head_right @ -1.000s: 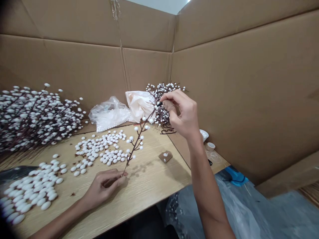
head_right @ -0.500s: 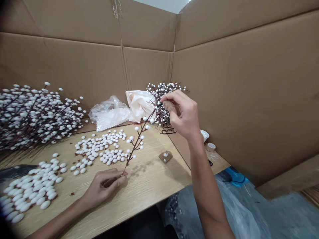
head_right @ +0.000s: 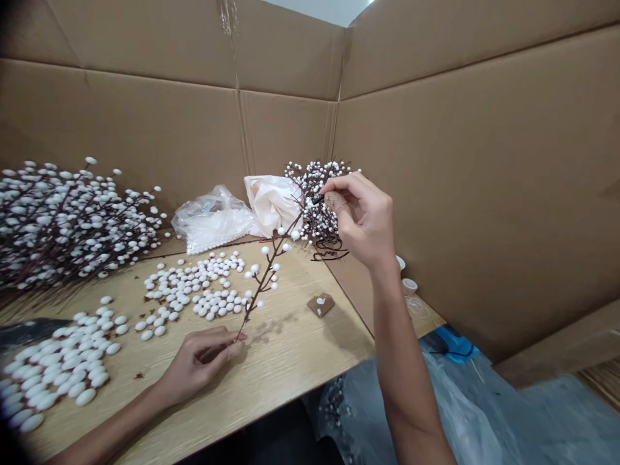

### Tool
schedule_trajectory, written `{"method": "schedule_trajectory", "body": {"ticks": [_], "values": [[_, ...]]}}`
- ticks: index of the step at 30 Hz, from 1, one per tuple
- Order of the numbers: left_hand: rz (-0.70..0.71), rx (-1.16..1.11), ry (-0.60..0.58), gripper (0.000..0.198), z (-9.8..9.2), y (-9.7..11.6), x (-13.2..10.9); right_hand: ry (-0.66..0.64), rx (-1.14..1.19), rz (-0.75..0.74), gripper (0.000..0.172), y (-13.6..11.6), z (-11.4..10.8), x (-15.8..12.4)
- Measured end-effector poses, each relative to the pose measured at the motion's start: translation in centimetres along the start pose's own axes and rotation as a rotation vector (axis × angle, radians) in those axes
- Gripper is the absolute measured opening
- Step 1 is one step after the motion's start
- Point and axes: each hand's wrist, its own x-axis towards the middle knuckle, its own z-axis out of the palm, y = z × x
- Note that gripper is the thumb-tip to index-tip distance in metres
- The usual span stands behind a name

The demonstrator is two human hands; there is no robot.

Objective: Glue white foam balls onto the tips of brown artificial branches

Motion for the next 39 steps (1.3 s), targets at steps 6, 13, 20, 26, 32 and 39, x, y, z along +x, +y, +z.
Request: {"method": "schedule_trajectory", "body": {"ticks": [6, 13, 20, 26, 32, 39], "values": [[0.011, 0.01, 0.002, 0.023, 0.0, -0.1, -0.1, -0.008, 0.0, -0.003, 0.013, -0.5, -0.1, 0.0], [0.013, -0.013, 0.017, 0.023, -0.1, 0.0, 0.1, 0.106, 0.088, 0.018, 0.01, -0.9, 0.2, -0.2], [-0.036, -0.052, 0.019, 0.025, 0.0, 0.1, -0.1, 0.302, 0.396, 0.257, 0.01, 0.0, 0.0, -3.5], [-0.023, -0.044, 0.039, 0.025, 0.0, 0.1, 0.1, 0.066, 0.627, 0.859, 0.022, 2.2, -1.0, -9.6], [-0.014, -0.013, 0.075, 0.024, 0.1, -0.1, 0.3, -0.085, 0.398, 1.078, 0.033, 4.3, -2.3, -15.3], [0.002, -0.019, 0.064, 0.025, 0.2, -0.3, 0.4, -0.185, -0.01, 0.917, 0.027, 5.0, -2.4, -18.3]]}}
